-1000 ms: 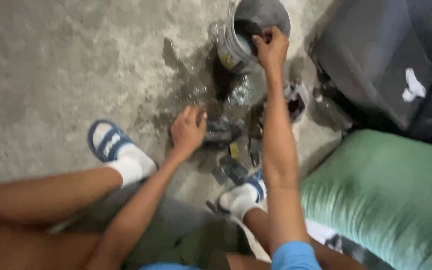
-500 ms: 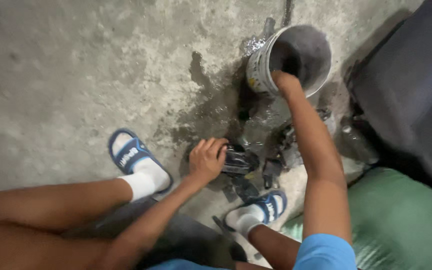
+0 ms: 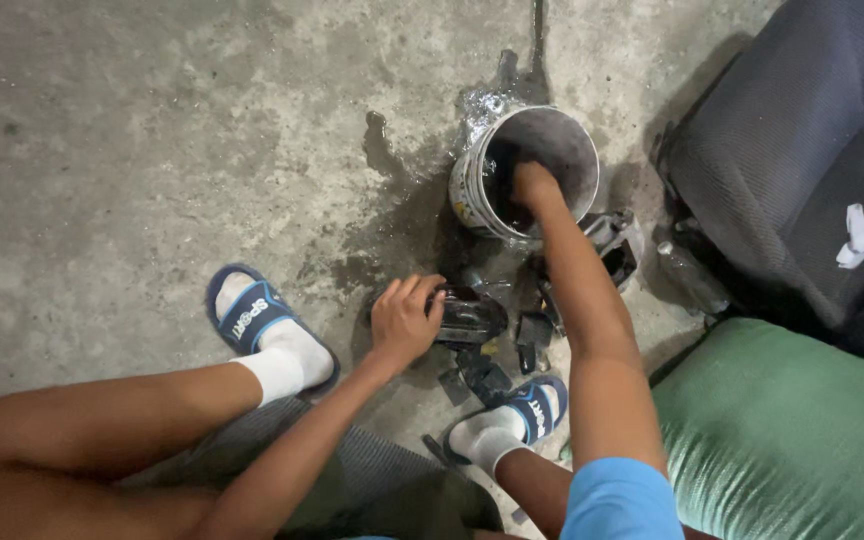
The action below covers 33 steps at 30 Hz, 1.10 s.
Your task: The person sits on the workshop floor scrubbing dirty brake calipers and other dark metal automotive parts with a sponge, dipping the sponge into a bucket of liquid and wiping grime off the parts one at a time.
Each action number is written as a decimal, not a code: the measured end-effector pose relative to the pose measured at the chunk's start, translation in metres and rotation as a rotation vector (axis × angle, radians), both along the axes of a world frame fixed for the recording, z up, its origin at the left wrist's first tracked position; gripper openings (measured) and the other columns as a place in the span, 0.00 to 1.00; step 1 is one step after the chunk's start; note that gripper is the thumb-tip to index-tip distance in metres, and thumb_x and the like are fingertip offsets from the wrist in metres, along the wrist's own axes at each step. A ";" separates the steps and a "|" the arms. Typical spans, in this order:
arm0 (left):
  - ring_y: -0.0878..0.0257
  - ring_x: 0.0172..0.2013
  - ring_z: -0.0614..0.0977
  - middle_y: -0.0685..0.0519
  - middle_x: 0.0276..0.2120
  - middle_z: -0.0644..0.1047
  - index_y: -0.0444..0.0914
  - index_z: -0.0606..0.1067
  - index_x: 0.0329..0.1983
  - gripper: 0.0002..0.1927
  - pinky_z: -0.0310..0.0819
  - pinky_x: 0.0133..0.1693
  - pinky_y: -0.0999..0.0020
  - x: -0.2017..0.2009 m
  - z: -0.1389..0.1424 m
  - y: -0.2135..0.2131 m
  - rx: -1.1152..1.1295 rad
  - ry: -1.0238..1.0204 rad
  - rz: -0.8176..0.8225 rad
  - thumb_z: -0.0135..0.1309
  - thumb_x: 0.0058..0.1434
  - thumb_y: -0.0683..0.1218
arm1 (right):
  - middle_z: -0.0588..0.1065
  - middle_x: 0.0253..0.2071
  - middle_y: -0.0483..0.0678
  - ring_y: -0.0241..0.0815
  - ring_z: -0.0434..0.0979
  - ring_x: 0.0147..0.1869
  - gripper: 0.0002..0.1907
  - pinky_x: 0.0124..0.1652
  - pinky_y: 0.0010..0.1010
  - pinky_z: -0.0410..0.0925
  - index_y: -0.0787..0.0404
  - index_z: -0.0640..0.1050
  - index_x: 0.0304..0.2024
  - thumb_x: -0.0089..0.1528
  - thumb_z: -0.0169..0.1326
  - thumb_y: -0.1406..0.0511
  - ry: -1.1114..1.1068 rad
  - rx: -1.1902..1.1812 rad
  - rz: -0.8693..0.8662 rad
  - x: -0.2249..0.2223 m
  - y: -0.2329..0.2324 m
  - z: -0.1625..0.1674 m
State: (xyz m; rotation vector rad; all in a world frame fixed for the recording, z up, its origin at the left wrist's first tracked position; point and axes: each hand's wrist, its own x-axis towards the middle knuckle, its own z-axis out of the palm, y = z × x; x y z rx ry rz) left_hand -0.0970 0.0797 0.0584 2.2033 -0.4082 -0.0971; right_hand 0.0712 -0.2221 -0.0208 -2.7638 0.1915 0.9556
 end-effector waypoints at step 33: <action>0.50 0.50 0.81 0.50 0.51 0.82 0.48 0.79 0.54 0.43 0.69 0.51 0.37 0.031 -0.023 0.015 0.270 -0.438 -0.486 0.66 0.37 0.73 | 0.80 0.49 0.58 0.60 0.80 0.52 0.20 0.51 0.43 0.72 0.63 0.83 0.50 0.56 0.52 0.74 -0.657 0.439 0.069 -0.213 0.111 0.129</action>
